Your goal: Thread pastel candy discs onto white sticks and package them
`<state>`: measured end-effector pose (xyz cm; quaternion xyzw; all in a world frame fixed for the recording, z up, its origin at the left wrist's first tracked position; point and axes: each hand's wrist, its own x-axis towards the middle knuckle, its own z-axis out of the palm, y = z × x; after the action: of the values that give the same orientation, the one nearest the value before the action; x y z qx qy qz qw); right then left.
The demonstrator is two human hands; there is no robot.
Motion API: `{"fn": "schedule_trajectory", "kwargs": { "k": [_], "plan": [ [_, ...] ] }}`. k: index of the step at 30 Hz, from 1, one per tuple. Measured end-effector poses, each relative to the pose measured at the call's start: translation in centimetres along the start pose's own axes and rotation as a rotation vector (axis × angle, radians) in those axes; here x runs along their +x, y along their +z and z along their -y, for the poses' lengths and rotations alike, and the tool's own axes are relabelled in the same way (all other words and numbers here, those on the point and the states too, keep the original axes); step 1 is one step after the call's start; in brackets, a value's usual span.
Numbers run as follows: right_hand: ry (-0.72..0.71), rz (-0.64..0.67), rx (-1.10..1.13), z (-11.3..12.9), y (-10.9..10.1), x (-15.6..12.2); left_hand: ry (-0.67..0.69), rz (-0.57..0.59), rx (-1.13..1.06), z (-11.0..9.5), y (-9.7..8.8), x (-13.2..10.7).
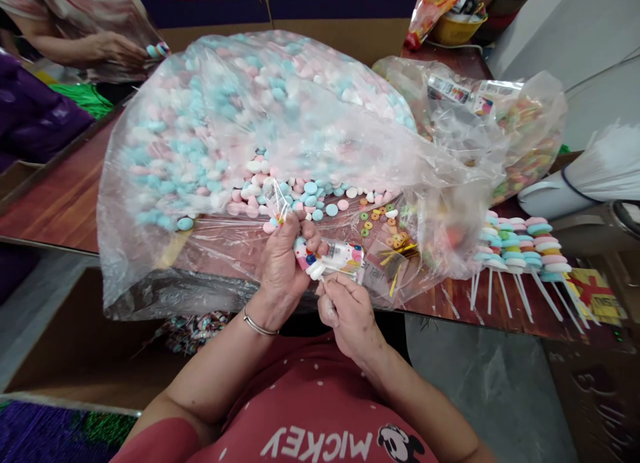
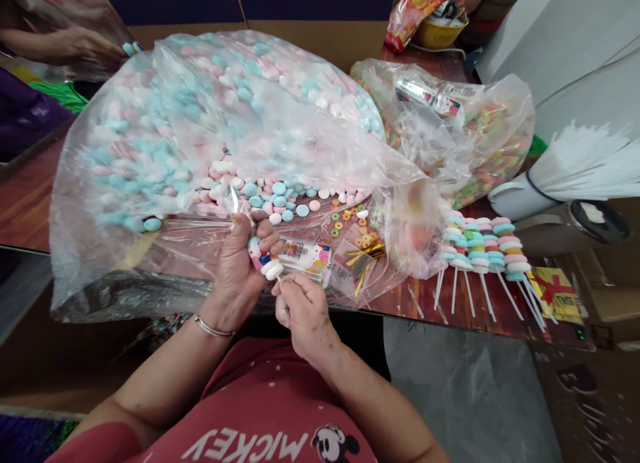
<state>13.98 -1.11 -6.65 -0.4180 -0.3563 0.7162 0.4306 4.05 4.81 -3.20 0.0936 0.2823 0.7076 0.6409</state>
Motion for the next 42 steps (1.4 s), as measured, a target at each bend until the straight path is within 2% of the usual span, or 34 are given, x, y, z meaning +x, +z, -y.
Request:
{"fn": "schedule_trajectory", "kwargs": {
  "k": [2, 3, 7, 8, 9, 11, 17, 20, 22, 26, 28, 29, 31, 37, 42],
  "plan": [
    [-0.104, -0.012, -0.175, 0.2, -0.2, 0.0, 0.014, 0.038, 0.033, 0.3, 0.0, -0.2],
    [-0.212, -0.03, -0.328, 0.2, -0.3, -0.1, 0.021, 0.045, 0.05, 0.3, 0.0, -0.2],
    [-0.826, -0.174, -1.054, 0.2, -1.0, -0.1, 0.054, -0.021, 0.124, 0.0, -0.1, 0.1],
    [-0.94, -0.207, -1.186, 0.1, -1.0, -0.1, 0.054, -0.048, 0.136, -0.2, -0.2, 0.3],
    [-1.021, -0.236, -1.283, 0.1, -1.1, 0.0, 0.052, -0.073, 0.141, -0.3, -0.3, 0.4],
    [-1.095, -0.275, -1.396, 0.0, -1.0, 0.1, 0.046, -0.106, 0.137, -0.4, -0.5, 0.5],
    [-1.045, -0.273, -1.426, -0.1, -1.0, 0.3, 0.069, -0.099, 0.218, 0.1, -0.6, 0.0],
    [-0.892, -0.227, -1.306, -0.1, -1.1, 0.4, 0.077, -0.074, 0.248, 0.6, -0.4, -0.6],
    [-0.703, -0.181, -1.102, -0.1, -1.1, 0.5, 0.08, -0.061, 0.253, 1.1, -0.5, -0.9],
    [-0.235, -0.082, -0.399, -0.2, -0.5, 0.9, 0.026, -0.036, 0.254, 2.0, -0.9, -1.8],
    [-0.08, -0.041, -0.138, -0.2, -0.2, 0.9, 0.0, -0.025, 0.239, 2.0, -1.1, -2.0],
    [-0.049, -0.028, -0.089, -0.2, -0.1, 0.9, 0.001, -0.028, 0.224, 1.9, -1.2, -1.9],
    [-0.077, -0.023, -0.147, 0.1, -0.2, 0.5, 0.026, -0.059, 0.183, 1.2, -1.3, -1.6],
    [-0.338, -0.064, -0.662, 0.8, -0.8, -0.5, 0.048, -0.193, 0.063, -1.1, -1.5, 0.2],
    [-0.657, -0.137, -1.106, -0.1, -1.0, -0.3, 0.018, -0.289, 0.042, -1.8, -1.3, 1.1]
  ]
}}
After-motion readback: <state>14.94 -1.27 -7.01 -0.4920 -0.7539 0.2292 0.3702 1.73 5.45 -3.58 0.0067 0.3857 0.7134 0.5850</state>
